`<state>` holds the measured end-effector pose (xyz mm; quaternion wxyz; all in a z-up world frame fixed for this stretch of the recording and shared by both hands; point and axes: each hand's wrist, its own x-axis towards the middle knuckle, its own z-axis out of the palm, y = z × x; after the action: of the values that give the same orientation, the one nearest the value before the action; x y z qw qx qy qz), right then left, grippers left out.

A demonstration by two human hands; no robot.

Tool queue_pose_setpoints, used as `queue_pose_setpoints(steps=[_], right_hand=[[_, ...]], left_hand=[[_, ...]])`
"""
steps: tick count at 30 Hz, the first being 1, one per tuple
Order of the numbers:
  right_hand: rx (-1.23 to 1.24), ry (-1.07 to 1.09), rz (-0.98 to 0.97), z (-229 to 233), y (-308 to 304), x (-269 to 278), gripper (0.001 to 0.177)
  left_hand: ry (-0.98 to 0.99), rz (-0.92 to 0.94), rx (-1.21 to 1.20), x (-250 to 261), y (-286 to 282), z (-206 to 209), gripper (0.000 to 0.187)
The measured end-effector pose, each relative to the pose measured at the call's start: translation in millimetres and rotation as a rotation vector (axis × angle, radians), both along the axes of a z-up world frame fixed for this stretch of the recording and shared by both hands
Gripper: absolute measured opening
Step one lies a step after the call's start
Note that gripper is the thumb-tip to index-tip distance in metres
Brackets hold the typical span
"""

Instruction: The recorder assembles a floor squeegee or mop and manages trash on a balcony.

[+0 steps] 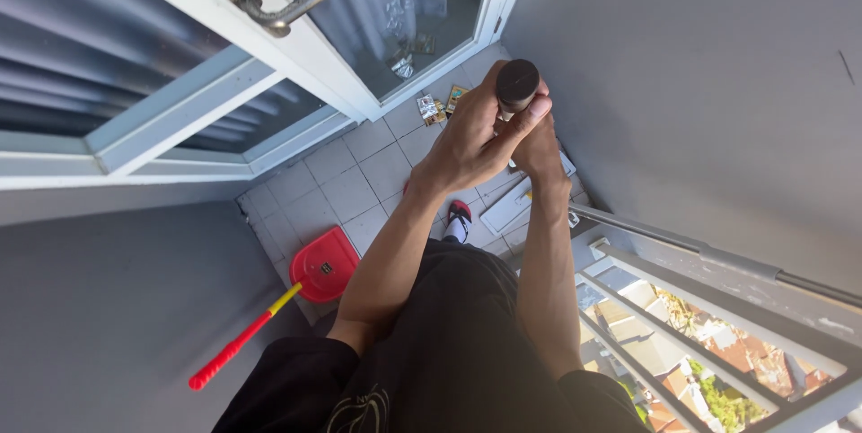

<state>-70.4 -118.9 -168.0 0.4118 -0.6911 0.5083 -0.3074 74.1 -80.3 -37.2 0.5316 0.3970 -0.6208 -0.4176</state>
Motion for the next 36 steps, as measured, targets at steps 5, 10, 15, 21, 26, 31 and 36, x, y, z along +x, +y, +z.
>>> queue_pose_setpoints(steps=[5,10,15,21,26,31,36], right_hand=[[0.063,0.204,0.124,13,-5,-1,0.046],[0.168,0.211,0.197,-21,0,-6,0.033],[0.126,0.132,0.210,-18,7,-1,0.028],[0.155,0.108,0.279,-2,9,9,0.023],[0.148,0.127,0.318,2,10,19,0.019],[0.150,0.117,0.368,2,10,26,0.019],[0.081,0.135,0.406,-4,7,30,0.013]], left_hand=[[-0.002,0.073,0.010,-4,9,-5,0.028],[-0.070,0.152,-0.056,-3,17,-7,0.024],[-0.128,0.227,-0.019,-1,27,-9,0.025],[-0.139,0.265,-0.055,1,31,-6,0.028],[-0.130,0.295,-0.059,5,30,-9,0.030],[-0.166,0.335,-0.090,8,33,3,0.030],[-0.209,0.371,-0.121,8,33,9,0.032]])
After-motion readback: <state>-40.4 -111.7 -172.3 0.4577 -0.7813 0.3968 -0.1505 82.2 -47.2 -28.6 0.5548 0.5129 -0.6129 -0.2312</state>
